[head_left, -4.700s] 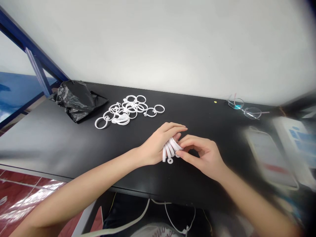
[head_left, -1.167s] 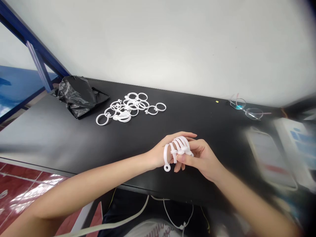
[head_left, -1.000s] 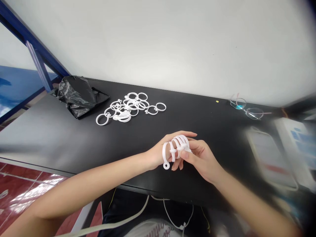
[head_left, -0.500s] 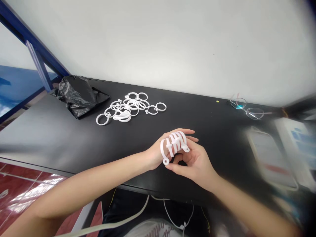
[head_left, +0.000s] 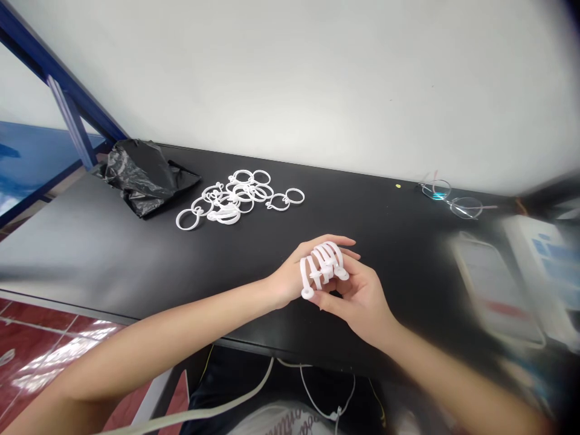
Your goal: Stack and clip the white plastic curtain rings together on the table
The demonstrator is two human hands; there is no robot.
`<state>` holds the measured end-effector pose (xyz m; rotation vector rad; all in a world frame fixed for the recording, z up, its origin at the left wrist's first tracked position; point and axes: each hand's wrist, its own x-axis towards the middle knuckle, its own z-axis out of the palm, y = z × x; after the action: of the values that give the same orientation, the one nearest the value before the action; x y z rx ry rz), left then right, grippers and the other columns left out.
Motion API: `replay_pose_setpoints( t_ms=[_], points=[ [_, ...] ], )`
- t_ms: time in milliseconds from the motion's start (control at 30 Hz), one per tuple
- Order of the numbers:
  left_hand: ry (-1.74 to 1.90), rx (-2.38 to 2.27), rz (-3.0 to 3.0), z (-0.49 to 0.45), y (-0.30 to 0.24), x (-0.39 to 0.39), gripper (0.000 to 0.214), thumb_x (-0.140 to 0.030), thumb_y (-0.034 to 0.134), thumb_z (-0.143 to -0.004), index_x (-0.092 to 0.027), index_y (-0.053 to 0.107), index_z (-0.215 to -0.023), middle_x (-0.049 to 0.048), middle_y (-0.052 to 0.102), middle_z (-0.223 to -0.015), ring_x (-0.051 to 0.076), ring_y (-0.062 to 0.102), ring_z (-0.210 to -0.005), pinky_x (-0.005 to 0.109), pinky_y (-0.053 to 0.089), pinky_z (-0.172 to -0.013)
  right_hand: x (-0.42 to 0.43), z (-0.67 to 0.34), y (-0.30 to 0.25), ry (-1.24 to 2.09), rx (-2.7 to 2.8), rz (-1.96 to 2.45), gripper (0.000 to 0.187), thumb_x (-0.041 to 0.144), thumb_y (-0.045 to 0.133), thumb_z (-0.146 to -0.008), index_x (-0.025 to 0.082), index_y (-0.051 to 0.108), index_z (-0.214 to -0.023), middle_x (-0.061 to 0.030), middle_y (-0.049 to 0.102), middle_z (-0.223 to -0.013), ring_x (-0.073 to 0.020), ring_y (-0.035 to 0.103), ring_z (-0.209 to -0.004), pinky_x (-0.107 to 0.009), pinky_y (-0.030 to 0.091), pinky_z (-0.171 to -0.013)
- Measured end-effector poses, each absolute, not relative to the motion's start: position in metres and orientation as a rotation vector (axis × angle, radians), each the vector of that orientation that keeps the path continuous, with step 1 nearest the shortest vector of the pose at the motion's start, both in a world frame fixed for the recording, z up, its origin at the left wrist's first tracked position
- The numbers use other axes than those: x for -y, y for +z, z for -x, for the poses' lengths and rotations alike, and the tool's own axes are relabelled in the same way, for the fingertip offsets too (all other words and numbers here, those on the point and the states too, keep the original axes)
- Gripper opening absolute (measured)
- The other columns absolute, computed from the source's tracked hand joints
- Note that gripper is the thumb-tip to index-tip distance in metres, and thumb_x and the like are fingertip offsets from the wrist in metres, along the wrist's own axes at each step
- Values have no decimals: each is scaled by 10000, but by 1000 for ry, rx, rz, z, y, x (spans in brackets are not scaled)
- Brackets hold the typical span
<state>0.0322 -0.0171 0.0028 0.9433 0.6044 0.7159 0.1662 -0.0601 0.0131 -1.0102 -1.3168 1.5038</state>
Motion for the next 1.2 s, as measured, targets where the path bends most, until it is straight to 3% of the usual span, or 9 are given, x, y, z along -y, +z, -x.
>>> replay_pose_setpoints(
  t_ms=[267, 433, 567, 633, 800, 1000, 1200],
  points=[
    [736, -586, -1042, -30, 4, 17, 401, -234, 635, -794, -164, 629, -1189, 117, 670, -1143, 232, 686, -904, 304, 570, -681, 58, -170, 16, 1511, 1330, 984, 95, 217, 780, -753, 191, 693, -781, 24, 611, -652, -95, 557, -539, -210, 505, -495],
    [717, -535, -1169, -25, 2, 15, 416, -234, 606, -827, -173, 578, -1237, 119, 645, -1157, 171, 681, -710, 259, 548, -535, 55, -173, 19, 1555, 1328, 984, 119, 217, 777, -751, 190, 687, -677, 31, 602, -600, -87, 556, -510, -201, 498, -482],
    [775, -535, -1668, -15, 4, 7, 448, -236, 593, -857, -176, 539, -1297, 111, 652, -1161, 196, 681, -853, 301, 559, -704, 55, -173, 20, 1623, 1309, 1004, 114, 222, 779, -751, 177, 701, -681, 26, 618, -586, -83, 553, -502, -198, 499, -482],
    [753, -552, -1964, -10, 6, 2, 459, -226, 581, -864, -171, 526, -1317, 84, 696, -1035, 196, 664, -873, 313, 529, -784, 55, -174, 19, 1675, 1281, 1010, 108, 225, 775, -761, 170, 708, -698, 20, 638, -607, -78, 563, -501, -197, 513, -493],
    [560, -577, -2043, -4, 11, -3, 510, -162, 566, -828, -172, 490, -1332, -32, 663, -717, 110, 582, -582, 221, 461, -618, 52, -181, 19, 1853, 1303, 902, 148, 160, 802, -730, 166, 736, -862, -16, 726, -732, -116, 676, -610, -204, 563, -550],
    [576, -420, -1646, -8, 11, 2, 438, -259, 634, -832, -142, 535, -1243, 30, 690, -831, 151, 645, -714, 234, 501, -641, 44, -191, 27, 2033, 1329, 694, 159, 242, 675, -884, 140, 731, -991, -77, 759, -838, -170, 750, -733, -235, 595, -582],
    [521, -488, -1706, -9, 12, 4, 367, -186, 590, -849, -161, 565, -1214, 23, 704, -829, 149, 663, -727, 225, 501, -659, 45, -192, 25, 2120, 1232, 696, 270, 379, 632, -920, 132, 743, -913, -85, 773, -761, -168, 752, -664, -230, 578, -573]
  ],
)
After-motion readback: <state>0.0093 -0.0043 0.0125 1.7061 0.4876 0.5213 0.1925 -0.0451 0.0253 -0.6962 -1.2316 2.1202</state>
